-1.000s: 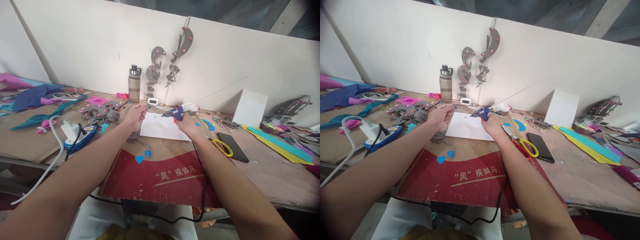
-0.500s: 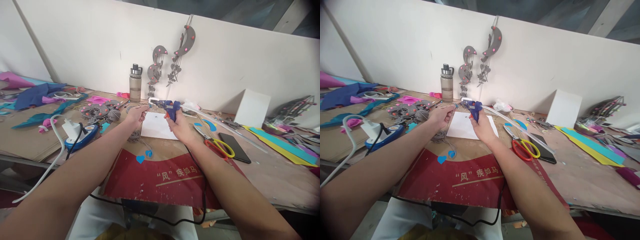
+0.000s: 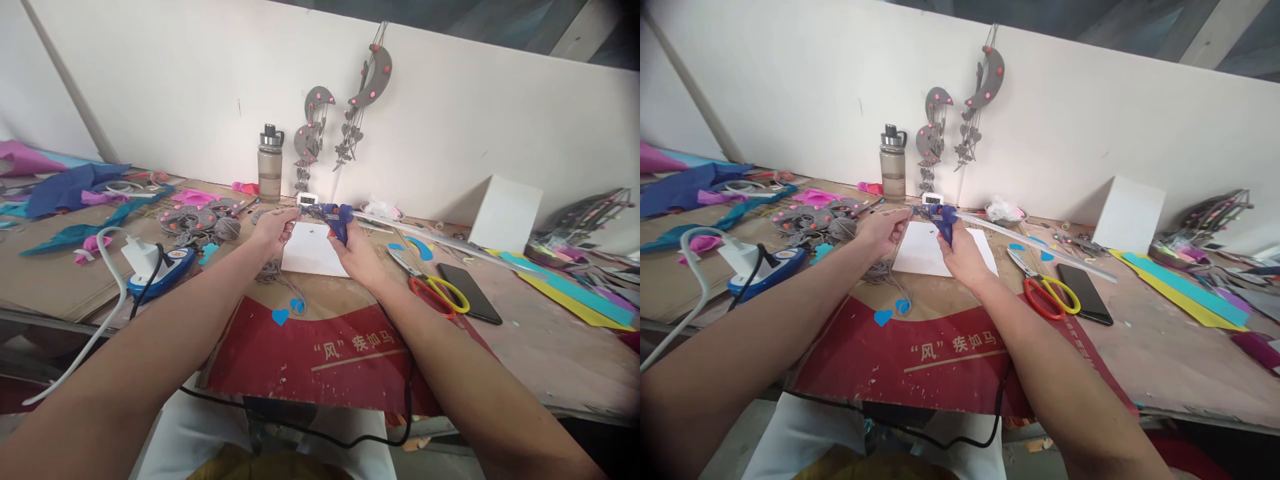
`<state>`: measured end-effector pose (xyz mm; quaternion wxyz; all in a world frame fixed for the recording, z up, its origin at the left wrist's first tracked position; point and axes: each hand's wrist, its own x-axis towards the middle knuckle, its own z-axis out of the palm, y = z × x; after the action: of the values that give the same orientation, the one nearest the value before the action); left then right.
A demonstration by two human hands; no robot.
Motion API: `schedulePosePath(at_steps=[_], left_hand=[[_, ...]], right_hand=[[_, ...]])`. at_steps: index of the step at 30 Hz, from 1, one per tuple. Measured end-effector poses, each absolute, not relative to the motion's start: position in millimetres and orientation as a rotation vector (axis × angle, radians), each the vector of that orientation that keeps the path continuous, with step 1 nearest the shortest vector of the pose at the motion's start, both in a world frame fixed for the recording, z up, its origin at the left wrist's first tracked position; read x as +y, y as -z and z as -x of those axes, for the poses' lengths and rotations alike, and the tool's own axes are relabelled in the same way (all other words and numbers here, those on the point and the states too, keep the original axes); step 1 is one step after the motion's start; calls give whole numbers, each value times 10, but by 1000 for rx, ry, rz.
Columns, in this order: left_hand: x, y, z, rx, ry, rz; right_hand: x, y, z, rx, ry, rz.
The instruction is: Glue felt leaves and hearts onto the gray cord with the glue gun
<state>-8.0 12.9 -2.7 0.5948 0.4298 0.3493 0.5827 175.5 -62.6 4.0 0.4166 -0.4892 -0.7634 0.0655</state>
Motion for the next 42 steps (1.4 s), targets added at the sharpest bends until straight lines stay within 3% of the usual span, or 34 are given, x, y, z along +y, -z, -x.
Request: schedulePosePath(at_steps=[36,42], left_hand=[[110,-1,108,808,-1421,-1056],[130,1,131,828,-1441,-1038]], right_hand=[[-665,-61,-1747,-1943,-192,1226],[-622,-44,-1738,-1789,-392,1225]])
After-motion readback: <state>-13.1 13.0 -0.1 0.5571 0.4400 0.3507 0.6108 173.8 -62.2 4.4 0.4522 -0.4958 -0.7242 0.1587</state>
